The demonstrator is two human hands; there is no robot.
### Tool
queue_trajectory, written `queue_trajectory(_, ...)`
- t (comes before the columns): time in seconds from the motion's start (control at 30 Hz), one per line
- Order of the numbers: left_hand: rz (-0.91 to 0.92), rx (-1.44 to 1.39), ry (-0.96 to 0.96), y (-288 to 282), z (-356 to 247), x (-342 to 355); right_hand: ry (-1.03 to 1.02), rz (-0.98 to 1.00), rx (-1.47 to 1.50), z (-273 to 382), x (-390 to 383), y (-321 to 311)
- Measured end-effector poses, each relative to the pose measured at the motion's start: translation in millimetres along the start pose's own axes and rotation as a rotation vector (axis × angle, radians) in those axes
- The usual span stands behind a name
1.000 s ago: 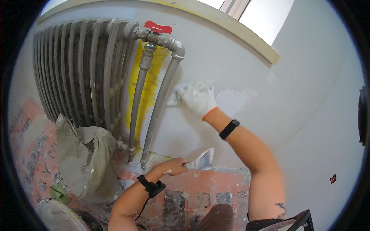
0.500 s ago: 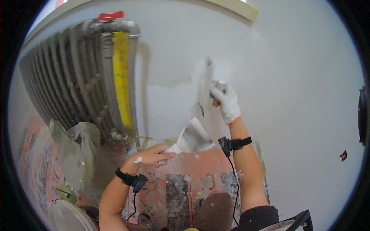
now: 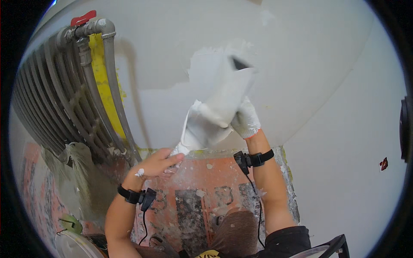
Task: Applying plaster or putty to a wall and corner using a putty knife and trowel.
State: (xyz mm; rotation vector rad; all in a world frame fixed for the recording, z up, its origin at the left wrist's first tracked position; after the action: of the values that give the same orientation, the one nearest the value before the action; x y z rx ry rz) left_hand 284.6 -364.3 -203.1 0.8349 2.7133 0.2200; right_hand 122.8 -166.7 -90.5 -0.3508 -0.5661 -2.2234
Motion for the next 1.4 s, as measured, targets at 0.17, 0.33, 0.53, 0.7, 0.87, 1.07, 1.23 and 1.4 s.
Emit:
queue_trajectory(0.17,-0.080,-0.051,0.182,-24.6,-24.3,-37.3,0.542,0.247,-0.738,-23.8,-8.8,-4.8)
queue_trajectory(0.33,-0.226,-0.137,0.297,-14.8,-52.0,-41.2,0.813,0.091,-0.358,-71.4,-31.8,37.1)
queue_trajectory(0.53,-0.063,-0.099,0.359,30.4,-76.5,-31.5,0.118,0.261,-0.682,-166.7,57.6,44.0)
queue_trajectory(0.7,-0.100,-0.052,0.337,28.8,-76.0,-55.3,-0.250,0.465,-1.402,-127.2,120.0,130.4)
queue_trajectory(0.87,-0.066,-0.073,0.350,32.1,-84.2,-63.8,-0.197,0.297,-1.373,-76.4,166.6,181.5)
queue_trajectory(1.07,-0.120,-0.037,0.279,35.5,-84.6,-62.4,-0.523,0.096,-1.331,-32.9,188.3,175.6)
queue_trajectory(1.23,-0.066,-0.099,0.315,31.5,-78.4,-57.1,-0.205,-0.206,-1.182,-3.3,184.8,134.4)
queue_trajectory(1.4,-0.098,-0.046,0.307,35.2,-79.2,-41.3,-0.279,-0.245,-0.906,38.6,158.8,75.0)
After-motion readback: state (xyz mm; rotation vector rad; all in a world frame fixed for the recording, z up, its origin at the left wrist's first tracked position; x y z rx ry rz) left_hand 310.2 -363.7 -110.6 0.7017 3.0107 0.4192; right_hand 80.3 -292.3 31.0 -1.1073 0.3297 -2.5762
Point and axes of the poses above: each hand's wrist, its own x-axis towards the middle knuckle, its own y-axis out of the palm, z = x × y, the point moved 5 cm from there along x, towards the middle knuckle, and after that the axes turned 12 degrees about z, right-handed, at the moved point
